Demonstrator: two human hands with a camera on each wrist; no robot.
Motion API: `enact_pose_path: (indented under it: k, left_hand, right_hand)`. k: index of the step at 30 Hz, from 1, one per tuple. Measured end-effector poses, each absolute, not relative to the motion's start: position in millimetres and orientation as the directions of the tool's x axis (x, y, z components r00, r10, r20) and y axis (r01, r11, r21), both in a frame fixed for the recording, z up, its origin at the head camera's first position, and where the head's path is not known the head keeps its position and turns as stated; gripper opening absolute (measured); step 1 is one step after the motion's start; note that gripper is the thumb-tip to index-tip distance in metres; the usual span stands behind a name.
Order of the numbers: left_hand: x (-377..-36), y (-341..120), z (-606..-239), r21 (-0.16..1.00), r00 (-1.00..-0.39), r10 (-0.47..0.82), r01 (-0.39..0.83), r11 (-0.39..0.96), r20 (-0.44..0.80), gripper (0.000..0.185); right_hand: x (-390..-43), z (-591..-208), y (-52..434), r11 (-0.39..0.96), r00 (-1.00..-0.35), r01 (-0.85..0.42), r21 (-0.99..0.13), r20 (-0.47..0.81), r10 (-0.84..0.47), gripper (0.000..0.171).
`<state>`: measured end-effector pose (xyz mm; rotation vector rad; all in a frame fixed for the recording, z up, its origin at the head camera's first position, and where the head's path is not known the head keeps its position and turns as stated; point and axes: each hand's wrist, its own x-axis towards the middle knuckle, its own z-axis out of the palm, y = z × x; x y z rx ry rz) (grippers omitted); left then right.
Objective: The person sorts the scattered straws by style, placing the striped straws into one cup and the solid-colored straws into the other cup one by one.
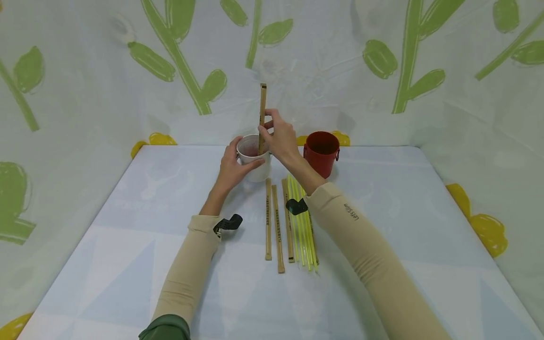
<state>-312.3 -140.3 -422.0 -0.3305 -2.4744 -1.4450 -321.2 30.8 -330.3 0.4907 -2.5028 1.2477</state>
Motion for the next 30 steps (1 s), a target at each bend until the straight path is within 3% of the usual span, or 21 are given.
enact_pose_path:
  k: [9, 30]
  left_hand:
    - [-309.1, -142.6, -425.4, 0.819, -0.944, 0.07, 0.316, 0.479, 0.323, 0.097]
    - [-310.1, -141.1, -421.7, 0.82, -0.942, 0.073, 0.322, 0.472, 0.328, 0.095]
  right_hand:
    - [-315.8, -342.7, 26.0, 0.552, -0.921, -0.386, -0.739, 0.344, -0.183, 0.042]
    - [-317.6, -347.8, 30.1, 0.569, -0.913, -0.398, -0.719, 0.37, -0.172, 0.035]
